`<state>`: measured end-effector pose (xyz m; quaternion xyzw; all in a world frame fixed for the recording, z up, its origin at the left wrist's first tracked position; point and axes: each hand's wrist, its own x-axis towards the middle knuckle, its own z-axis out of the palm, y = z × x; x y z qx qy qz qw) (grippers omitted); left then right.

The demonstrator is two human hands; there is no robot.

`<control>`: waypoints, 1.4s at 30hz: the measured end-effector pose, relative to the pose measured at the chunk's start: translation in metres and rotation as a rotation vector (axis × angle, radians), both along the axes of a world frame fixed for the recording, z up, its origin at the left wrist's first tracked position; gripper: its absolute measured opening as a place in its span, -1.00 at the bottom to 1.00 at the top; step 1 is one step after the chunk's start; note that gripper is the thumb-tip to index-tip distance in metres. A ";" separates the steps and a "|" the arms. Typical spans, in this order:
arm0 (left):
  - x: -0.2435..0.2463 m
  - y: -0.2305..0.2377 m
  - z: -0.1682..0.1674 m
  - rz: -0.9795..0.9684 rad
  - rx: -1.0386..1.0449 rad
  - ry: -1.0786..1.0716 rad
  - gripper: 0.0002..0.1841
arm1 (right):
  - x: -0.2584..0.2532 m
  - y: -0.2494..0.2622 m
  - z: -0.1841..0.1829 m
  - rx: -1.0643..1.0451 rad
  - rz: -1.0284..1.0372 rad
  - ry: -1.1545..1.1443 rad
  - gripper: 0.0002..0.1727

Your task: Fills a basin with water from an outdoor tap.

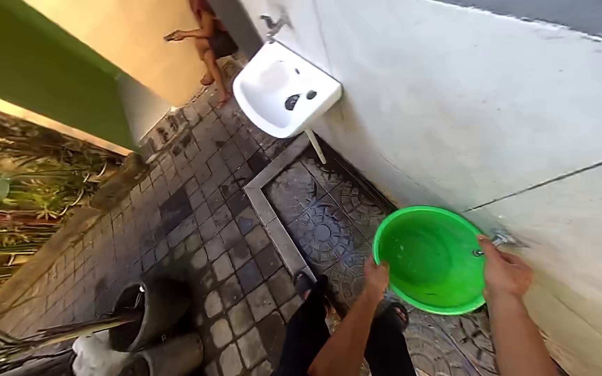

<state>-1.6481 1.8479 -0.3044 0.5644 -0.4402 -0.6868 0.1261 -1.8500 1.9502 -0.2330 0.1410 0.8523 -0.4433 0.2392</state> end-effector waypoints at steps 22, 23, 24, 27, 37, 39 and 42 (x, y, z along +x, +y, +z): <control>-0.004 -0.003 -0.014 -0.034 -0.036 0.069 -0.62 | -0.004 0.034 -0.015 -0.193 0.011 0.090 -0.39; -0.003 -0.004 -0.014 -0.033 -0.043 0.061 -0.64 | -0.005 0.032 -0.016 -0.215 0.012 0.092 -0.33; -0.002 -0.004 -0.013 -0.033 -0.042 0.047 -0.64 | -0.004 0.032 -0.017 -0.253 0.010 0.098 -0.30; -0.001 0.003 -0.016 -0.035 -0.026 0.019 -0.62 | 0.001 0.044 -0.027 -0.368 0.019 0.164 -0.39; 0.003 0.004 -0.033 -0.046 -0.010 0.028 -0.65 | -0.002 0.058 -0.035 -0.416 0.255 0.185 -0.46; 0.005 0.003 -0.031 -0.041 -0.014 0.016 -0.65 | 0.003 0.056 -0.031 -0.406 0.236 0.187 -0.47; 0.008 0.001 -0.029 -0.043 -0.016 0.016 -0.63 | 0.007 0.046 -0.038 -0.335 0.162 0.267 -0.54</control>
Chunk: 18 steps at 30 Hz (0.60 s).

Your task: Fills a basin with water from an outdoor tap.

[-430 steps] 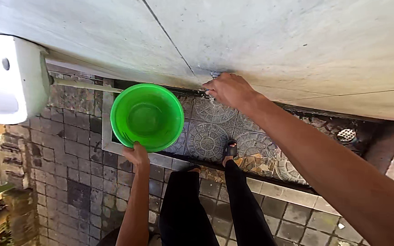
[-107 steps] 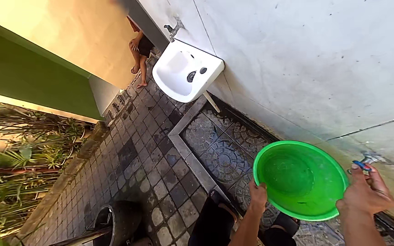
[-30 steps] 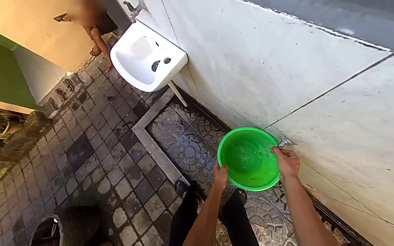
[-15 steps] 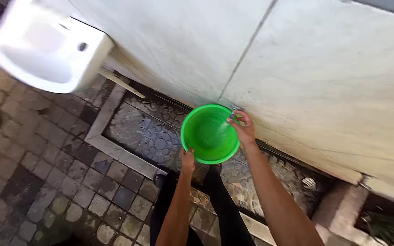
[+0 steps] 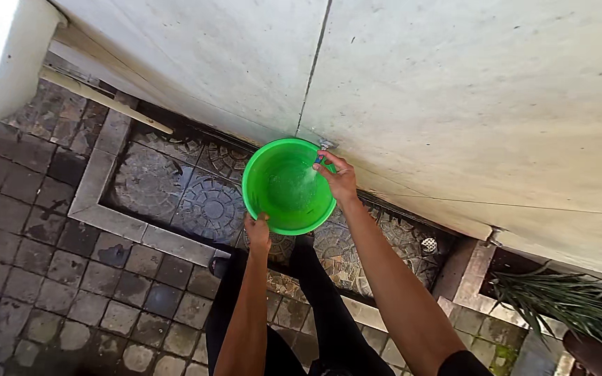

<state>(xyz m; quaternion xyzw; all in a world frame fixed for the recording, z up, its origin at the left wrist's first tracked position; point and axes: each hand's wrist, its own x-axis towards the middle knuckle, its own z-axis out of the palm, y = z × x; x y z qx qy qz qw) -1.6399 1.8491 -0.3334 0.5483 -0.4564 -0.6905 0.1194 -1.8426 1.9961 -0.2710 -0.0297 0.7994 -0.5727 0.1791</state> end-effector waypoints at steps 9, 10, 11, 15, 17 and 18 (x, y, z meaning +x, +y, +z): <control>0.021 -0.007 0.004 0.067 0.035 0.081 -0.60 | 0.029 -0.031 -0.003 0.019 -0.297 0.097 -0.45; 0.028 -0.010 0.000 0.061 0.044 0.087 -0.60 | 0.035 -0.028 -0.008 0.014 -0.289 0.085 -0.36; 0.035 -0.013 -0.003 0.049 0.047 0.090 -0.59 | 0.044 -0.025 -0.009 0.053 -0.273 0.037 -0.22; 0.075 -0.036 -0.007 -0.018 0.068 0.094 -0.55 | 0.085 -0.024 0.000 0.283 -0.146 -0.256 0.03; 0.106 -0.052 -0.013 -0.051 0.070 0.099 -0.56 | 0.105 -0.033 0.003 0.397 -0.023 -0.403 -0.06; 0.123 -0.060 -0.014 -0.082 0.076 0.091 -0.56 | 0.114 -0.038 0.005 0.451 0.044 -0.484 -0.08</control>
